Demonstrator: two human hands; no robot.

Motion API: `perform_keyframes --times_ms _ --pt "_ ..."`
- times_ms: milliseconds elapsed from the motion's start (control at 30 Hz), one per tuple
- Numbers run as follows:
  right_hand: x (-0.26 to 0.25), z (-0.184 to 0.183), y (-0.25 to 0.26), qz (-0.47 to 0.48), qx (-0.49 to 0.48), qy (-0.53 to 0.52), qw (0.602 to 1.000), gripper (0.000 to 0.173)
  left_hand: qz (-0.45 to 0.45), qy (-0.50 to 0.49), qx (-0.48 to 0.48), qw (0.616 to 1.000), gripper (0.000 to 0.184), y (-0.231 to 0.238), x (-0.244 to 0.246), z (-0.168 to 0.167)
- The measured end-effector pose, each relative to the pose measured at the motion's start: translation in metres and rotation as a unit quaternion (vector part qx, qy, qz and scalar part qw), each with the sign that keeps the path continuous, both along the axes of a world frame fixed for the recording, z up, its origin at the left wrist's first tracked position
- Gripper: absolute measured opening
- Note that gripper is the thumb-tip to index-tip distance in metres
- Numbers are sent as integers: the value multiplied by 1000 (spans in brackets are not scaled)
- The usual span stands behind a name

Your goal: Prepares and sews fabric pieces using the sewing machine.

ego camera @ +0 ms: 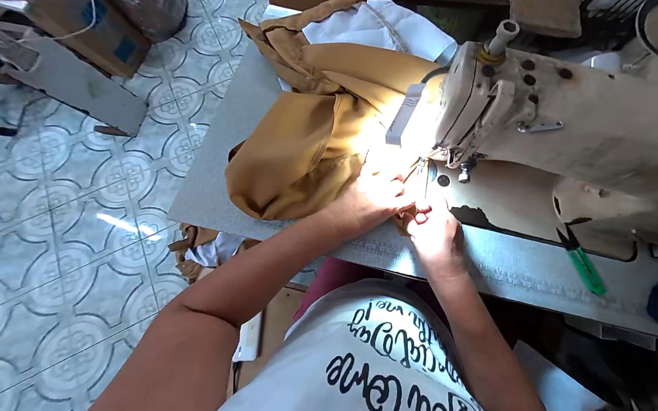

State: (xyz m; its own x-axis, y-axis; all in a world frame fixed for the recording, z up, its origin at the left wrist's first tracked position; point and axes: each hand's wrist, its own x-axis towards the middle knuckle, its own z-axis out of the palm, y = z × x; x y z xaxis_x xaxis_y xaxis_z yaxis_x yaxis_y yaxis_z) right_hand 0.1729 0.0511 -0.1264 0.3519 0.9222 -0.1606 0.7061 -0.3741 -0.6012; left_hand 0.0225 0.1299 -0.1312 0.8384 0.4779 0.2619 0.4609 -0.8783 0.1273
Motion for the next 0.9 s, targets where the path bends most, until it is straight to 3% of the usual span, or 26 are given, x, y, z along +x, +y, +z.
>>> perform_keyframes --times_ms 200,400,900 --pt "5 -5 -9 17 121 -70 990 15 34 76 -7 997 31 -9 3 10" --pt "4 -7 -7 61 109 -86 988 9 61 128 -25 990 32 -11 3 20" --pt "6 -21 -10 97 182 -163 965 11 59 79 -24 995 33 -4 -1 11"
